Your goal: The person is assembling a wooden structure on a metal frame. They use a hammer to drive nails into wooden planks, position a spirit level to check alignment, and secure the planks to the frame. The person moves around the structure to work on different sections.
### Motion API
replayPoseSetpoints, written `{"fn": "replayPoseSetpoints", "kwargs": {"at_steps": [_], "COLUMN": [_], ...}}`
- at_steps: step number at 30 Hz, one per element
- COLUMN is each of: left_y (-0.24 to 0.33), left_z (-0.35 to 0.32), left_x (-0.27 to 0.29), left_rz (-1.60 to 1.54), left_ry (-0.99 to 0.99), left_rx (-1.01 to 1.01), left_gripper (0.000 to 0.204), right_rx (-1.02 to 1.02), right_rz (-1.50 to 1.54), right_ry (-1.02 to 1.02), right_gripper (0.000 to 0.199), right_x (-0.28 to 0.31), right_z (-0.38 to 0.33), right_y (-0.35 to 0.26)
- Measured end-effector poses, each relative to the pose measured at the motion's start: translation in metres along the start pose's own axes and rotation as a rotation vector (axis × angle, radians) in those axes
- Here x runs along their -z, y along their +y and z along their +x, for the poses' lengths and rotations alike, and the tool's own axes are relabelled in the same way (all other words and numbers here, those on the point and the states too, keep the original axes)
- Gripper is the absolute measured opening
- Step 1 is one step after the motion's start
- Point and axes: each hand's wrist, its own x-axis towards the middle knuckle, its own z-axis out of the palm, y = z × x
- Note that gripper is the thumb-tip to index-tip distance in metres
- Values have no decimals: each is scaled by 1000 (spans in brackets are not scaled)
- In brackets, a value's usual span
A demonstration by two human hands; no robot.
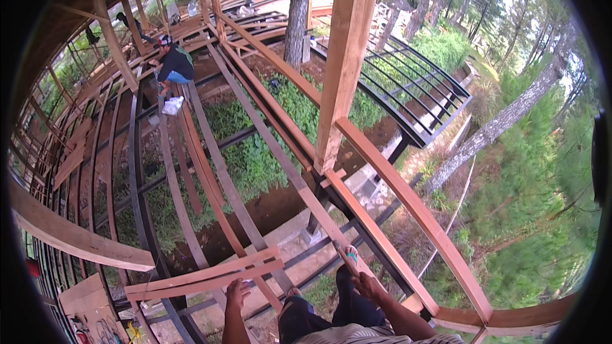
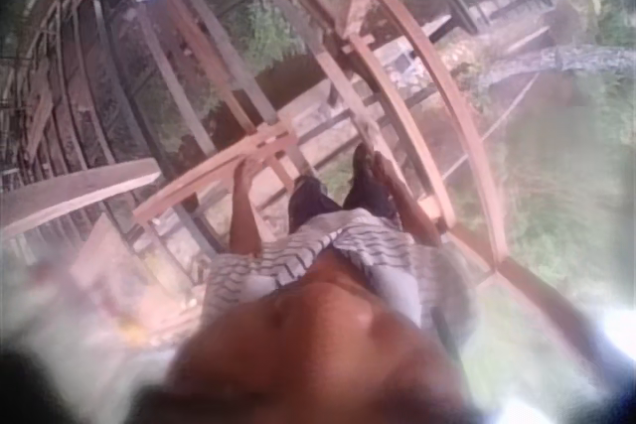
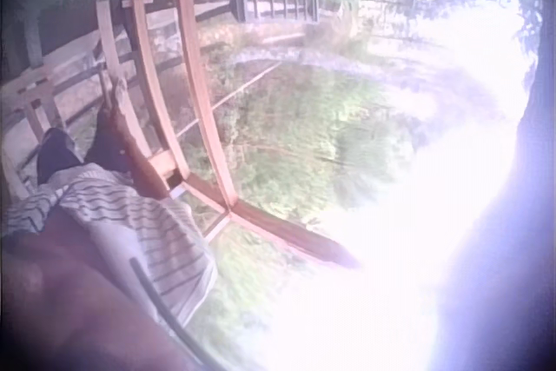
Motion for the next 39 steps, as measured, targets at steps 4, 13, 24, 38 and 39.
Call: {"fn": "replayPoseSetpoints", "kwargs": {"at_steps": [4, 13, 24, 38, 39], "left_y": [32, 27, 87, -88, -102], "left_z": [14, -74, 41, 474, 510], "left_x": [-100, -300, -432, -550, -557], "left_rz": [87, -671, -316, 263, 356], "left_ry": [-399, -259, -547, -612, -589], "left_rx": [-10, 147, 438, -370, -399], "left_gripper": [63, 38, 43, 61, 65], "right_rx": [203, 305, 221, 53, 89], "right_rz": [11, -161, -183, 20, -35], "right_ry": [-84, -344, -67, 373, 416], "right_gripper": [49, 40, 49, 51, 50], "right_x": [-10, -67, -46, 102, 102], "right_z": [52, 304, 447, 581, 611], "right_y": [-20, 73, 183, 222, 238]}}
